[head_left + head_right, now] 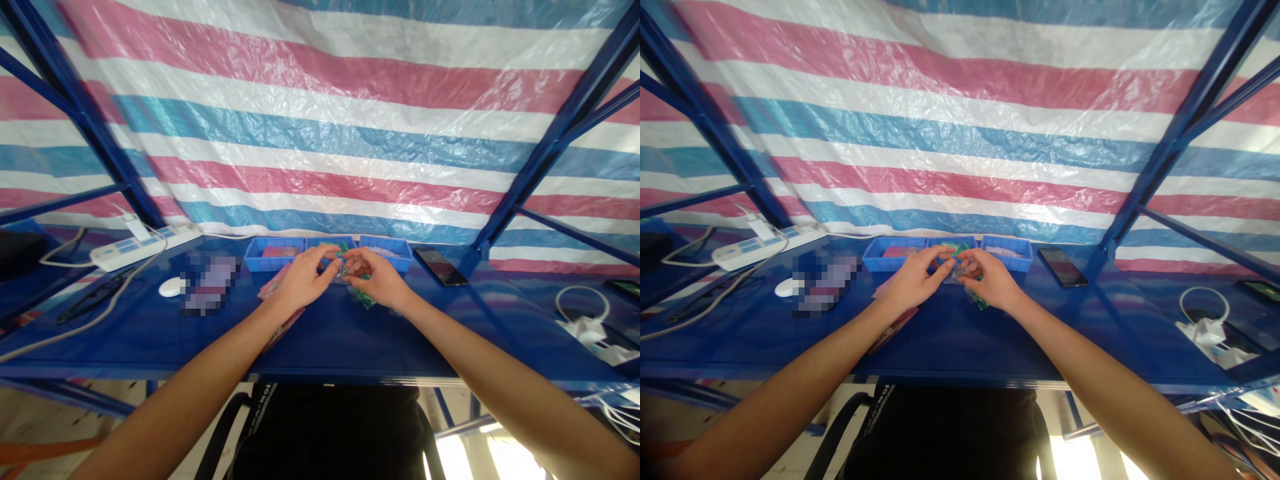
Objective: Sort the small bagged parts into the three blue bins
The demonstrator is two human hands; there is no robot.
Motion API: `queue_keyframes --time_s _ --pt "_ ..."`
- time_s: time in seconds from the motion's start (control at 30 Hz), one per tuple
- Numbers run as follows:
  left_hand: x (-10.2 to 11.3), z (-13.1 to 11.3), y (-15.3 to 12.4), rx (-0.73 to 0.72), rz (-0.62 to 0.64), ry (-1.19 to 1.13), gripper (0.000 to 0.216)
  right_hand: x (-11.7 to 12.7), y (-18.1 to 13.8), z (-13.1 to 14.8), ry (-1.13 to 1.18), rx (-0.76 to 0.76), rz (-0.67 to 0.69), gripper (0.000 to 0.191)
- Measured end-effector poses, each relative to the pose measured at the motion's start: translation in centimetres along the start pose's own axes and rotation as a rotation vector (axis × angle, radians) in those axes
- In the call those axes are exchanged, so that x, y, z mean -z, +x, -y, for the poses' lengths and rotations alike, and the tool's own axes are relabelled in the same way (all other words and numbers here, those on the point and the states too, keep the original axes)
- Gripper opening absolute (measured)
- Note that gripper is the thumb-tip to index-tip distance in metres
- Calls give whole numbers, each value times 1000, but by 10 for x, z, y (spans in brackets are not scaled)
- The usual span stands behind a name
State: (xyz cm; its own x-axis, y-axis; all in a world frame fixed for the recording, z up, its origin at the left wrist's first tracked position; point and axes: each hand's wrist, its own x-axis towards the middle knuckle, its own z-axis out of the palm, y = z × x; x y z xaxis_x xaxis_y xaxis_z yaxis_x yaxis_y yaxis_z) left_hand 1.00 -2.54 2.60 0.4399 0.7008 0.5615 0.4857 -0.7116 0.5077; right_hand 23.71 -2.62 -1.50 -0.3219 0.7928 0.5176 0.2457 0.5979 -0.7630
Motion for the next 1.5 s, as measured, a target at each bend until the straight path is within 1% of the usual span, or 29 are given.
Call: queue_keyframes --time_s 0.1,0.23,0.33,0.47,0.7,0.87,1.03,1.17,1.33,1.5 --pt "-3 -4 -1 69 91 -199 44 1 0 4 18 20 -56 57" --pt "-11 2 0 115 76 -404 42 -1 0 8 75 10 -74 66" --pt "-13 10 2 150 53 -486 47 -3 2 4 185 -34 -75 62" --pt "-14 16 1 158 55 -547 49 -1 5 2 366 -113 -93 56" --pt "-15 16 2 164 30 -648 52 3 8 11 450 -202 -133 52" --pt "-17 19 2 183 18 -648 57 4 7 12 425 -205 -128 47" --pt "-15 18 1 156 14 -594 48 4 7 11 382 -199 -128 45" --pt "-14 14 1 132 13 -550 41 2 6 8 353 -184 -91 47" --pt "-13 13 1 139 0 -519 46 0 6 4 365 -163 -72 49" --pt "-13 13 1 142 43 -556 50 0 5 8 381 -177 -58 46"
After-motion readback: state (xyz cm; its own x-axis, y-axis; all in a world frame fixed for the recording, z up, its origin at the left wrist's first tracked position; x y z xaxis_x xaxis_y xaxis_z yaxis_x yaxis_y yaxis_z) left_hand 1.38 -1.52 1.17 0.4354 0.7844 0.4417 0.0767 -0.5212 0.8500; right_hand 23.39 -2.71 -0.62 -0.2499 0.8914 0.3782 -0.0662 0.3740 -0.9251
